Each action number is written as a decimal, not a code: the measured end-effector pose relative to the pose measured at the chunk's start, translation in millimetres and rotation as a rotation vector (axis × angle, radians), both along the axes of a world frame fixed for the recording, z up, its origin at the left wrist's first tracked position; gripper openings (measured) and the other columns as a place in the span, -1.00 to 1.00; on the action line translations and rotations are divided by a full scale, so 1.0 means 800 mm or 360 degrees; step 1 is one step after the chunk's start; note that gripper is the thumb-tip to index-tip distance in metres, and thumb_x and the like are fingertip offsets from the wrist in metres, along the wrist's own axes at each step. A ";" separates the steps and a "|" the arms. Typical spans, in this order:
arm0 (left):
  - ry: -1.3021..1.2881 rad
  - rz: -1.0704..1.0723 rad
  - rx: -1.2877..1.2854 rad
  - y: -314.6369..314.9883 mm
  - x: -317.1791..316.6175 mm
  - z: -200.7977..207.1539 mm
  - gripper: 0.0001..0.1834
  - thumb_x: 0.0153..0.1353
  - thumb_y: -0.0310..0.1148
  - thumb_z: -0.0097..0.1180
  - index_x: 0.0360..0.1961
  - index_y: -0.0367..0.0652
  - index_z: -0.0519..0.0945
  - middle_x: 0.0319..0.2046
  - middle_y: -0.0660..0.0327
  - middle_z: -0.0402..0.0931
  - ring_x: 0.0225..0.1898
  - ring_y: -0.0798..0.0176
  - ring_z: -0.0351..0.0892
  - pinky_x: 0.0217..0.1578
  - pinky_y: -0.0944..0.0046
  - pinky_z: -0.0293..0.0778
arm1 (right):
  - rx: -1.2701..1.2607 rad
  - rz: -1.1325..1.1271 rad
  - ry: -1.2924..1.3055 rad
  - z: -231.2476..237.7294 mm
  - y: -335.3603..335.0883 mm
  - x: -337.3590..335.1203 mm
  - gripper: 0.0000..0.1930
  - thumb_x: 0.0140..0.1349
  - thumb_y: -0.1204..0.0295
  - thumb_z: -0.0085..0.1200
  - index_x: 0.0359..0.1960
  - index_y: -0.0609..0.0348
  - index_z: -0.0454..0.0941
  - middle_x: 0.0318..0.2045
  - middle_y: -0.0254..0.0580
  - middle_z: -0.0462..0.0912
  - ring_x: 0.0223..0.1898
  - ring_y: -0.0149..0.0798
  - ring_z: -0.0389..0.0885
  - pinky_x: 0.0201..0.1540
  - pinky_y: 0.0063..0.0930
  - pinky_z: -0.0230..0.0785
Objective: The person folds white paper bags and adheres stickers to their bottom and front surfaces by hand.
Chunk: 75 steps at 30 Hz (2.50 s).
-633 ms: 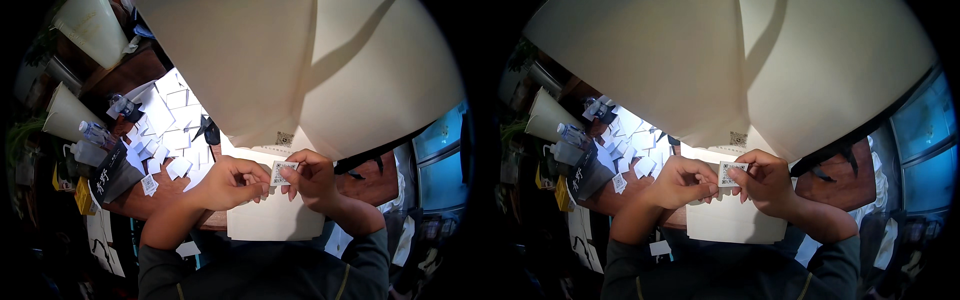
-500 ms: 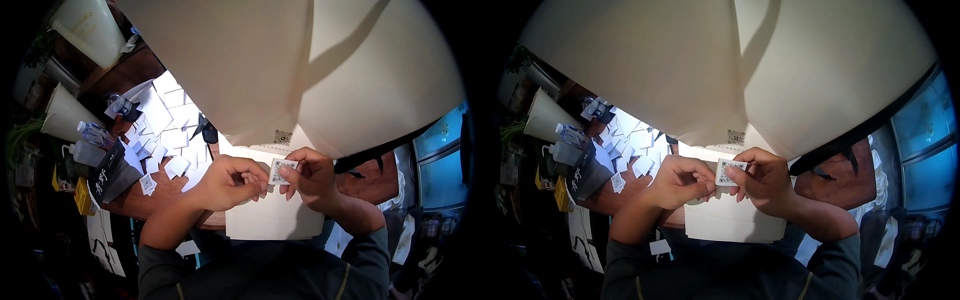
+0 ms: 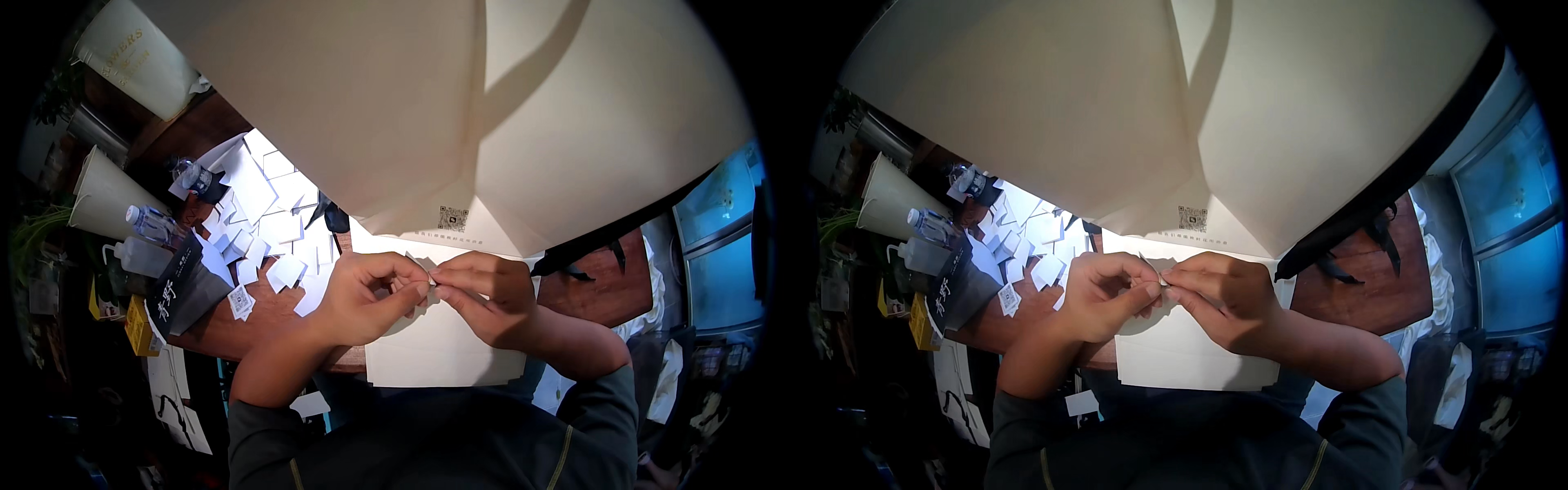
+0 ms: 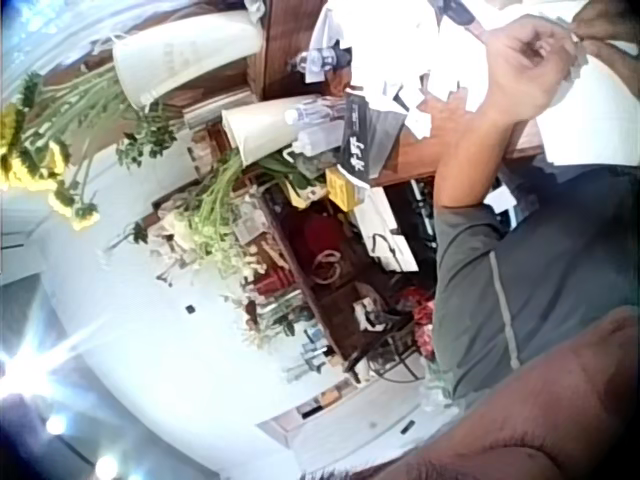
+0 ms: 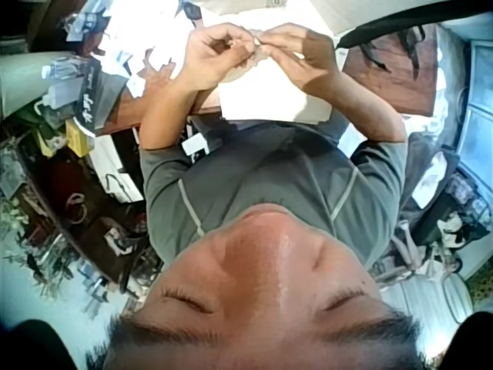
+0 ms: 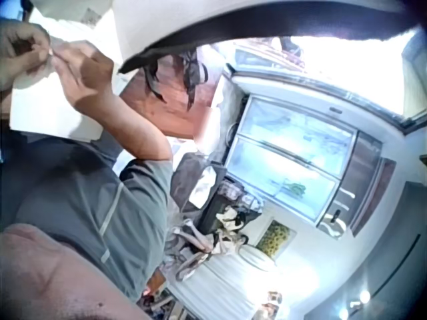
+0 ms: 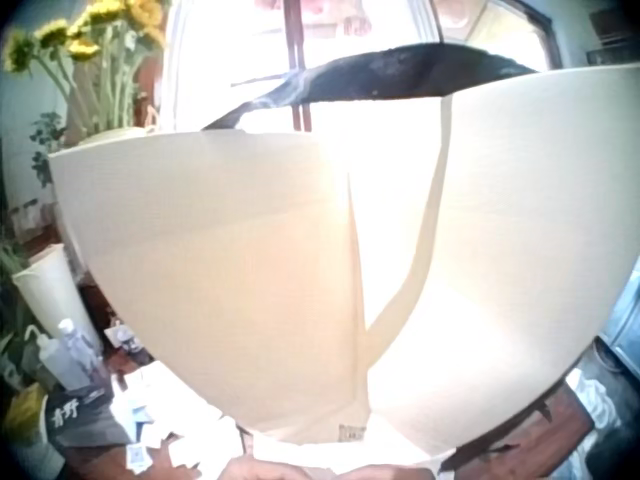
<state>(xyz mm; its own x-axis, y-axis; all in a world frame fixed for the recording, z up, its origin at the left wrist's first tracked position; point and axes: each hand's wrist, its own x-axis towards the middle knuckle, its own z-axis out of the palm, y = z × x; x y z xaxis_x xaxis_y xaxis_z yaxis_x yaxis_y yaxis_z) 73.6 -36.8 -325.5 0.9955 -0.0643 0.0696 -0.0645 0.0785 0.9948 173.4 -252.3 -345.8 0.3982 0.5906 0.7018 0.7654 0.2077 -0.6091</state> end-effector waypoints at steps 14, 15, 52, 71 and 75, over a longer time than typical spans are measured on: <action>-0.0815 0.0267 0.1069 -0.014 -0.006 -0.002 -0.93 0.28 -0.58 0.33 -0.22 -0.33 0.74 -0.43 0.09 0.75 -0.53 0.26 0.74 -0.48 0.36 0.61 | -0.0099 -0.0143 -0.0449 0.006 -0.003 -0.002 -0.71 0.14 0.69 0.45 -0.10 0.35 0.68 -0.10 -0.08 0.68 -0.20 -0.12 0.82 -0.25 -0.35 0.72; -0.0873 0.0248 0.1090 -0.013 -0.005 -0.004 -0.93 0.27 -0.59 0.33 -0.23 -0.33 0.74 -0.44 0.09 0.75 -0.55 0.24 0.73 -0.49 0.36 0.60 | -0.0099 -0.0144 -0.0508 0.008 -0.002 -0.001 -0.73 0.12 0.69 0.45 -0.14 0.37 0.69 -0.11 -0.08 0.68 -0.22 -0.13 0.81 -0.27 -0.36 0.72; 0.0372 -0.0722 -0.0505 0.006 -0.014 0.021 -0.75 0.61 -0.34 0.13 -0.08 -0.36 0.66 -0.31 0.17 0.72 -0.47 0.43 0.58 -0.35 0.35 0.57 | 0.0299 0.0163 -0.0705 0.035 -0.013 0.016 -0.57 -0.02 0.75 0.43 -0.06 0.35 0.63 -0.44 -0.24 0.65 -0.54 -0.33 0.66 -0.52 -0.46 0.45; 0.0078 -0.0125 -0.0079 0.001 -0.015 0.007 -0.88 0.44 -0.57 0.29 -0.06 -0.39 0.69 -0.38 0.29 0.70 -0.39 0.56 0.52 -0.35 0.45 0.42 | -0.0219 0.0119 0.0187 0.024 -0.016 -0.007 -0.69 0.23 0.61 0.39 -0.12 0.23 0.47 -0.44 -0.12 0.65 -0.54 -0.31 0.67 -0.50 -0.44 0.47; -0.0102 -0.0239 0.0325 0.004 -0.011 0.012 -0.72 0.40 -0.59 0.30 0.11 -0.41 0.71 -0.38 0.35 0.70 -0.37 0.57 0.52 -0.33 0.46 0.43 | -0.0098 0.0019 0.0172 0.019 -0.014 -0.005 -0.73 0.20 0.66 0.34 -0.16 0.25 0.48 -0.44 -0.10 0.66 -0.55 -0.28 0.68 -0.51 -0.43 0.48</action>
<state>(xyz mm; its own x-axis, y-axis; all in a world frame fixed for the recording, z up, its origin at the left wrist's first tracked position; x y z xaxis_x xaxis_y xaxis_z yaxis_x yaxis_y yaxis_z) 64.6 -33.8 -315.8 0.9677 -0.2303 0.1024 -0.1305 -0.1103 0.9853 169.0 -263.7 -330.4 0.4622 0.6366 0.6173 0.6922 0.1760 -0.6999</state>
